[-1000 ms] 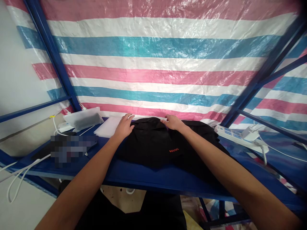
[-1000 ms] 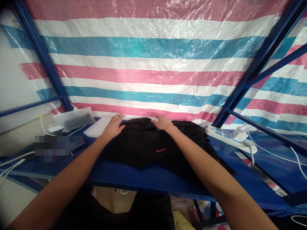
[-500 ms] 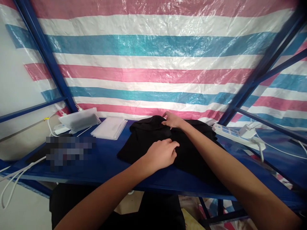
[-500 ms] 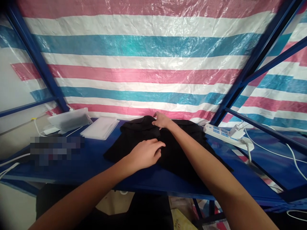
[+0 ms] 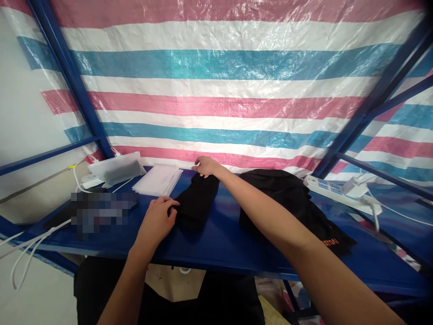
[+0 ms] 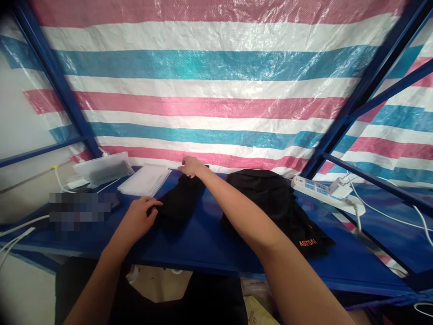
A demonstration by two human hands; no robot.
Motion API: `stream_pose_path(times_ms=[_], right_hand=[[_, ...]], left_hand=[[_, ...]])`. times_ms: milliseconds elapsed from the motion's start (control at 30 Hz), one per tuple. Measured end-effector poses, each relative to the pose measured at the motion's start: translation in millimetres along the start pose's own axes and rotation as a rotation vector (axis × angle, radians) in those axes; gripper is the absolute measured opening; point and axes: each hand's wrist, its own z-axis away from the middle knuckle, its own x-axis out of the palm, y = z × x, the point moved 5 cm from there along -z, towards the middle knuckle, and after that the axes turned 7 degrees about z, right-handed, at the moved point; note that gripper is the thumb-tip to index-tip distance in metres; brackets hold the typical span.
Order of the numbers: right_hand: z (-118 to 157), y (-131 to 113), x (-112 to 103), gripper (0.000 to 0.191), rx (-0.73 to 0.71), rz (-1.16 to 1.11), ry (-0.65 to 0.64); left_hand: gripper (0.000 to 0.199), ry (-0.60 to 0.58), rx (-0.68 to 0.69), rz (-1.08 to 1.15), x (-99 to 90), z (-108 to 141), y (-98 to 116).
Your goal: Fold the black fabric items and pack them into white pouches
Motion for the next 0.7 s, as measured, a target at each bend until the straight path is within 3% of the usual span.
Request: stream_pose_path(times_ms=[67, 133, 200, 267, 333, 400, 500, 633, 700], right_hand=[[5.4, 5.0, 0.5, 0.028, -0.044, 0.093, 0.078], [16.4, 11.9, -4.1, 0.023, -0.099, 0.153, 0.171], [28.3, 19.9, -4.2, 0.034, -0.171, 0.208, 0.206], [37.1, 30.8, 4.8, 0.050, -0.232, 0.276, 0.139], [42.0, 47.6, 19.6, 0.064, -0.212, 0.301, -0.006], [44.6, 64.9, 32.1, 0.071, -0.164, 0.291, -0.113], [45.8, 81.2, 41.0, 0.072, -0.162, 0.265, -0.136], [46.4, 91.3, 34.3, 0.070, -0.187, 0.207, 0.066], [48.5, 95.6, 24.9, 0.070, -0.194, 0.146, 0.215]], left_hand=[[0.029, 0.049, 0.057, -0.079, -5.6, -3.1, 3.5], [0.032, 0.055, 0.162, -0.053, -8.6, -7.3, 21.1], [0.041, -0.069, 0.277, 0.028, -2.9, -9.6, 41.2], [0.055, -0.264, 0.337, 0.068, 9.9, -6.2, 53.7], [0.070, -0.431, 0.332, 0.045, 23.4, 3.8, 57.1], [0.078, -0.517, 0.299, 0.007, 31.6, 18.0, 58.0], [0.101, -0.570, 0.275, -0.032, 34.4, 43.9, 68.0], [0.146, -0.639, 0.264, -0.163, 40.6, 85.8, 90.9], [0.141, -0.620, 0.241, -0.285, 45.6, 107.3, 98.0]])
